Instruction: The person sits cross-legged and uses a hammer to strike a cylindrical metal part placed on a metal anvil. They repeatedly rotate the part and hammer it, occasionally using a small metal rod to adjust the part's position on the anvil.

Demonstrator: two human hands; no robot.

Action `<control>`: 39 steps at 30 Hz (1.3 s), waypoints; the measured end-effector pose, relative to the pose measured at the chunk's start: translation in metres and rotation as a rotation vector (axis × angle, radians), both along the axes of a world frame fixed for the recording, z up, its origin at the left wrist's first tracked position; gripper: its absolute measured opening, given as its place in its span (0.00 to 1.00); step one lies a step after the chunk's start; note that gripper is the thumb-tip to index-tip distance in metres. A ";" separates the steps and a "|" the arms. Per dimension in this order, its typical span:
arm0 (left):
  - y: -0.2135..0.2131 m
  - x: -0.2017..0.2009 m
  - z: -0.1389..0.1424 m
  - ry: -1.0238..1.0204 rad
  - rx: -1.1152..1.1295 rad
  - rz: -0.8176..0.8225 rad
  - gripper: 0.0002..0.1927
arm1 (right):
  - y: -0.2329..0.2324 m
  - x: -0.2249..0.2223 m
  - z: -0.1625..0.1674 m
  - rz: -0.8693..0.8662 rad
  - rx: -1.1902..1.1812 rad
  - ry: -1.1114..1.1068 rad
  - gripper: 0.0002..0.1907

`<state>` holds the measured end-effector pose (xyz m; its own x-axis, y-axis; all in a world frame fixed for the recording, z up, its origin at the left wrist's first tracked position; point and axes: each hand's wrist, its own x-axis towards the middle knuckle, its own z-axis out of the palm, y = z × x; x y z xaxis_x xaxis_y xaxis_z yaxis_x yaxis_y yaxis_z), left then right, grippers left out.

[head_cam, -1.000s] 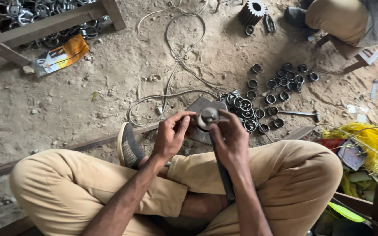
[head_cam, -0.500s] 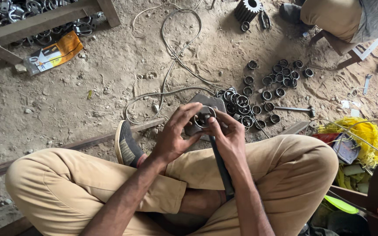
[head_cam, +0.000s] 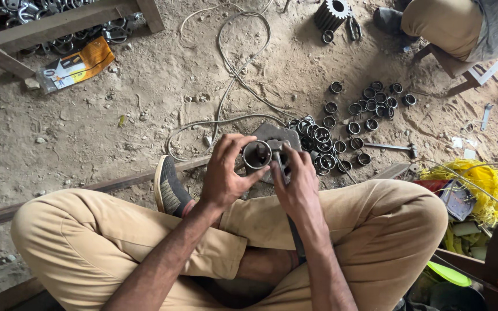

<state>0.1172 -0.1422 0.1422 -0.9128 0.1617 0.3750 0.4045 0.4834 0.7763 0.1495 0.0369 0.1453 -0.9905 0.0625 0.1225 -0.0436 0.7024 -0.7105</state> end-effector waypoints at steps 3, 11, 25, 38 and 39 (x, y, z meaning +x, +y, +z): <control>-0.001 -0.002 -0.002 0.029 0.021 0.029 0.33 | 0.001 0.003 -0.006 0.093 0.134 -0.077 0.35; -0.003 -0.010 -0.032 -0.166 0.261 0.023 0.35 | 0.007 0.000 -0.015 0.097 0.010 -0.196 0.37; -0.018 -0.022 -0.042 -0.737 1.234 -0.258 0.33 | 0.023 -0.013 -0.020 -0.136 -1.305 -0.441 0.29; -0.038 -0.023 -0.032 -0.816 1.409 -0.472 0.37 | 0.027 -0.017 -0.044 0.082 -2.032 -0.452 0.11; -0.036 -0.024 -0.036 -0.811 1.360 -0.418 0.37 | 0.026 -0.016 -0.040 0.046 -2.008 -0.466 0.14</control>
<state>0.0928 -0.1785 0.1062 -0.9104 0.4043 -0.0882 -0.3777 -0.7248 0.5762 0.1331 0.0632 0.1049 -0.9245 -0.2609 -0.2780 0.3379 -0.8983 -0.2807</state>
